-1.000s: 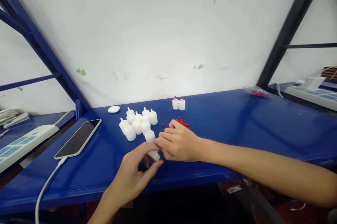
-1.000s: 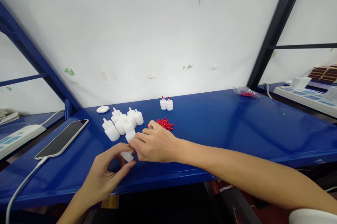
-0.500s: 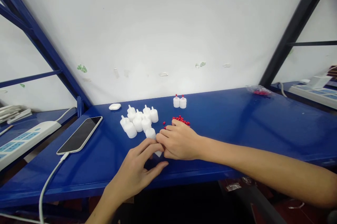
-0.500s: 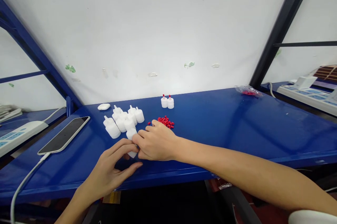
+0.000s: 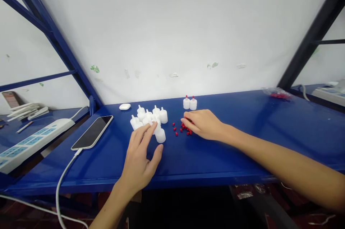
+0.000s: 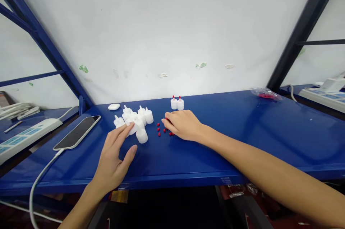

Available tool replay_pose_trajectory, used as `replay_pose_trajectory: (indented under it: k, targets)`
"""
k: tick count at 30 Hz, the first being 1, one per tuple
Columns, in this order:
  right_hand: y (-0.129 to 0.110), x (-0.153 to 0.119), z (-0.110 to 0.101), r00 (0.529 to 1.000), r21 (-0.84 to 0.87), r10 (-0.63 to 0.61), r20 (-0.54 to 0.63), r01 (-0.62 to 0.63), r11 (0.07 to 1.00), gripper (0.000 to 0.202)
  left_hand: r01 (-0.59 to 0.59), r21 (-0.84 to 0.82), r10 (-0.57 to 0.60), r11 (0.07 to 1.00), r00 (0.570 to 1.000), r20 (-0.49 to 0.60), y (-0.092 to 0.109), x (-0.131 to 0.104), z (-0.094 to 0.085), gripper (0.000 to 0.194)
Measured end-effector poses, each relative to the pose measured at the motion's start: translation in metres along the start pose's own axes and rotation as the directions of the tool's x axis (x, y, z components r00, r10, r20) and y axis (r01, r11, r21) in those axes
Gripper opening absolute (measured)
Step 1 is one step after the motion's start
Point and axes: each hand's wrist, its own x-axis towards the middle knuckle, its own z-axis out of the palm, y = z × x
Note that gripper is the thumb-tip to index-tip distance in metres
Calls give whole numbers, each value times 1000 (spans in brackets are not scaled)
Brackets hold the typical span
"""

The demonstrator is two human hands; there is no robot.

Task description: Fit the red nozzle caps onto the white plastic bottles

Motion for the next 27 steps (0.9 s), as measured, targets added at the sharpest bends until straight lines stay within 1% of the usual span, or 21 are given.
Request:
replay_pose_trajectory:
  k: [2, 5, 7, 9, 13, 16, 19, 21, 23, 25, 26, 27]
  targets:
    - [0, 2, 6, 998, -8, -42, 42, 43, 999, 39, 18, 85, -23, 996, 998, 64, -2, 1, 4, 57]
    - [-3, 2, 11, 993, -41, -109, 41, 110, 993, 37, 14, 153, -40, 988, 985, 167, -2, 1, 8, 57]
    - [-4, 2, 13, 991, -69, -127, 29, 129, 989, 36, 26, 157, -56, 987, 980, 191, -2, 1, 8, 55]
    - [-4, 1, 14, 991, -79, -131, 32, 133, 988, 35, 34, 145, -62, 989, 979, 192, -2, 0, 8, 53]
    - [-3, 1, 15, 989, -90, -123, 79, 130, 987, 35, 12, 129, -42, 992, 973, 229, -4, -1, 7, 52]
    - [-4, 1, 16, 989, -139, -113, 93, 125, 982, 38, 5, 130, -39, 991, 963, 266, -5, 0, 8, 51]
    - [-6, 2, 16, 994, -171, -78, 78, 91, 981, 39, 28, 132, -60, 991, 968, 244, -2, -1, 7, 51]
    - [-5, 4, 14, 998, -160, -30, 60, 39, 986, 38, 70, 123, -93, 990, 976, 195, 0, -1, 6, 53]
    - [0, 7, 12, 1000, -127, 14, 16, -12, 992, 38, 104, 101, -117, 989, 984, 132, 3, -2, 5, 53]
    - [11, 11, 10, 996, -67, 69, -52, -73, 995, 36, 114, 75, -119, 991, 990, 71, 5, -2, 4, 46]
    - [19, 13, 9, 991, -28, 102, -90, -105, 994, 34, 101, 53, -104, 993, 993, 61, 5, -2, 3, 39]
    - [27, 15, 9, 980, 11, 153, -131, -153, 988, 30, 76, 25, -78, 997, 994, 79, 6, -2, 2, 30]
